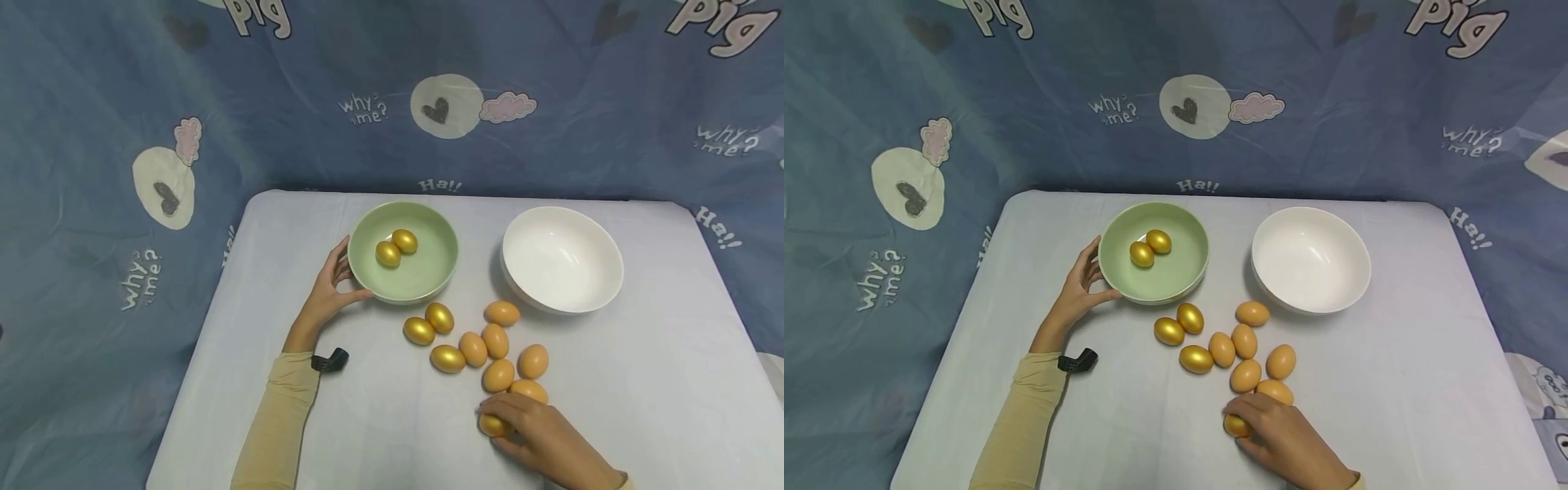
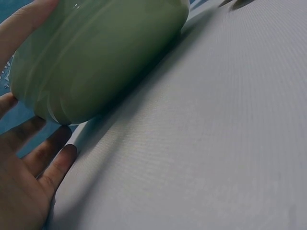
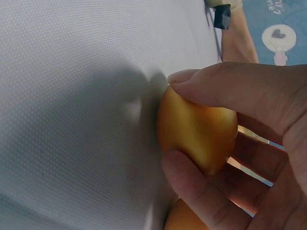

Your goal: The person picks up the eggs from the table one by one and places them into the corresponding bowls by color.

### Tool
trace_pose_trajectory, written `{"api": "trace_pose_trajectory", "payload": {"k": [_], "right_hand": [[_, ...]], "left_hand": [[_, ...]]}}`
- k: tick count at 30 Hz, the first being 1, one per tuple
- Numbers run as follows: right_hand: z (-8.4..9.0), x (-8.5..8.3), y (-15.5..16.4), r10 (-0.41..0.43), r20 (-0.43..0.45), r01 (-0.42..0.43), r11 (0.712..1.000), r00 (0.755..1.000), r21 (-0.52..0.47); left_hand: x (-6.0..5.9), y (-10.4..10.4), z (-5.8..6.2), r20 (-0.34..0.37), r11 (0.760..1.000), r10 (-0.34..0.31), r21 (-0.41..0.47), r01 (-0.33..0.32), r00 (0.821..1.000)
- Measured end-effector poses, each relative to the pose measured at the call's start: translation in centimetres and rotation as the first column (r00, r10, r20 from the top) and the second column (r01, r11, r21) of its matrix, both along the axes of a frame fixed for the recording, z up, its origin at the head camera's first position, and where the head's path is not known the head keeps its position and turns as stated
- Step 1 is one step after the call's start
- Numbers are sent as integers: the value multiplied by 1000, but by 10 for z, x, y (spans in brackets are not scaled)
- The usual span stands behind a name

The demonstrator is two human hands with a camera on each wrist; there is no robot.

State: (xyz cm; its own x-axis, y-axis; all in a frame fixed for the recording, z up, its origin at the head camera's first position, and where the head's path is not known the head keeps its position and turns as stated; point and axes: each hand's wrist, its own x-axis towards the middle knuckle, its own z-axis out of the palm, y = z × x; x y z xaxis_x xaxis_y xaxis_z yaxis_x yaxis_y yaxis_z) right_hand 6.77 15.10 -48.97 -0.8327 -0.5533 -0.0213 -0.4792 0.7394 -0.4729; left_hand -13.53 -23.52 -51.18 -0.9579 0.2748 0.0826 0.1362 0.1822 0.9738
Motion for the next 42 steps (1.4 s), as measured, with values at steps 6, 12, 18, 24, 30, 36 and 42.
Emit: {"api": "trace_pose_trajectory", "payload": {"k": [6, 12, 18, 24, 30, 36, 42], "right_hand": [[0, -2, -1, -14, 60, 14, 1000, 998, 5], [-2, -6, -1, 19, 68, -13, 996, 998, -87], [-3, -15, -5, 69, 52, -57, 979, 996, -195], [1, -26, -8, 107, 5, -103, 964, 994, -245], [11, -41, -5, 128, 85, -93, 941, 988, -325], [18, -59, -1, 106, 154, -35, 913, 982, -407], [21, -78, -2, 92, 113, -33, 896, 989, -443]], "left_hand": [[0, 0, 1, -6, 1000, -3, -4, 3, 1000], [0, -1, 2, -2, 1000, 1, -4, -1, 1000], [0, -2, 2, -3, 1000, 0, -1, 0, 1000], [0, -2, 1, -9, 1000, 2, 4, -2, 1000], [0, -2, -1, -12, 1000, 3, -14, -3, 1000], [1, -1, -1, -11, 1000, 6, -18, -6, 1000], [1, -1, -1, 4, 1000, 4, -14, -4, 1000]]}}
